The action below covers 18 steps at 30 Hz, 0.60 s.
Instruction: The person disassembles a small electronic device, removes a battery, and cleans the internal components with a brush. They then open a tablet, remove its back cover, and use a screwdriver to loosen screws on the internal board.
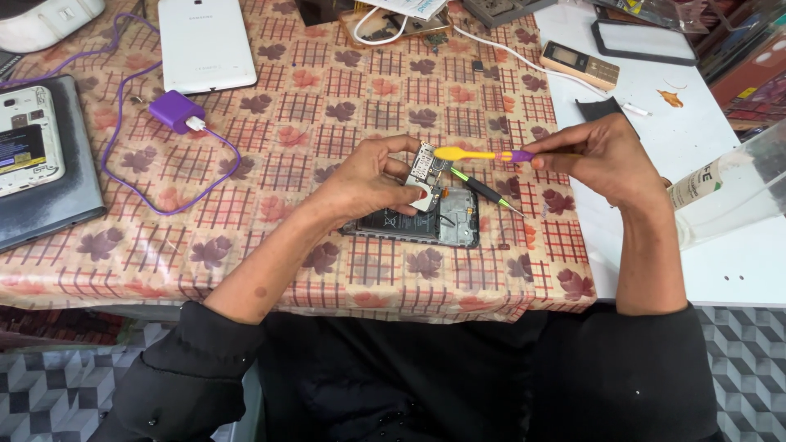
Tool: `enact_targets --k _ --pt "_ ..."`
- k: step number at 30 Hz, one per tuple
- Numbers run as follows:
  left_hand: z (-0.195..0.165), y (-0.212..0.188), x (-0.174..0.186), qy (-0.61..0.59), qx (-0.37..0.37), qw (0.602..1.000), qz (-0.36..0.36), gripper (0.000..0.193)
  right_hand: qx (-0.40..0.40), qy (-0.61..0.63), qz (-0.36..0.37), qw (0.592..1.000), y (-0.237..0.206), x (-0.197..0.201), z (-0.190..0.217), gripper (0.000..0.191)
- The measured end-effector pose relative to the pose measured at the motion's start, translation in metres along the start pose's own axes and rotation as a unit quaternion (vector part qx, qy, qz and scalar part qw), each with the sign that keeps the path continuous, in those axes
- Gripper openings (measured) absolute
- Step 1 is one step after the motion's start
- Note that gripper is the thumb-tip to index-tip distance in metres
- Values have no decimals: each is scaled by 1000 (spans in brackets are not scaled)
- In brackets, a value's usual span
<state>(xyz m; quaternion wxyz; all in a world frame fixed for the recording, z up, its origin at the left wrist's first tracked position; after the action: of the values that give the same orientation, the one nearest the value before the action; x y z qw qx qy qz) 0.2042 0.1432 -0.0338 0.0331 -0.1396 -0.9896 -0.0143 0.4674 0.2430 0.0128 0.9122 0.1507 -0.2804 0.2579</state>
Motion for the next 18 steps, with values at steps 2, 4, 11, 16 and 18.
enact_targets --k 2,4,11,16,18 --pt "-2 -2 -2 15 -24 1000 -3 62 16 4 -15 1000 1 -4 3 24" --pt "-3 -3 -2 37 -42 998 -10 63 43 2 -2 999 2 -13 8 24" --pt "-5 -6 -3 46 -60 997 -2 57 45 -23 -3 999 1 -12 14 26" --pt "-5 -6 -4 25 -65 998 1 55 60 -16 -28 998 -3 -11 16 27" --pt "-6 -5 -4 36 -63 997 6 54 62 -16 34 997 -2 -21 16 26"
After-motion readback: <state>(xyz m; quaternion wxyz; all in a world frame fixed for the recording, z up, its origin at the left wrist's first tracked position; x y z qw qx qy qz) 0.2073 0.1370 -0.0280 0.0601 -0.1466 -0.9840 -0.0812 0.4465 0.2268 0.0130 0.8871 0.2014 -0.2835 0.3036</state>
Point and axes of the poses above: each hand's wrist, its own y-axis towards the middle knuckle, its own x-axis out of the back of the hand, z = x × y, the point moved 7 cm from there along y, towards the middle knuckle, and after that the axes turned 2 degrees about z, right-handed, at the moved point
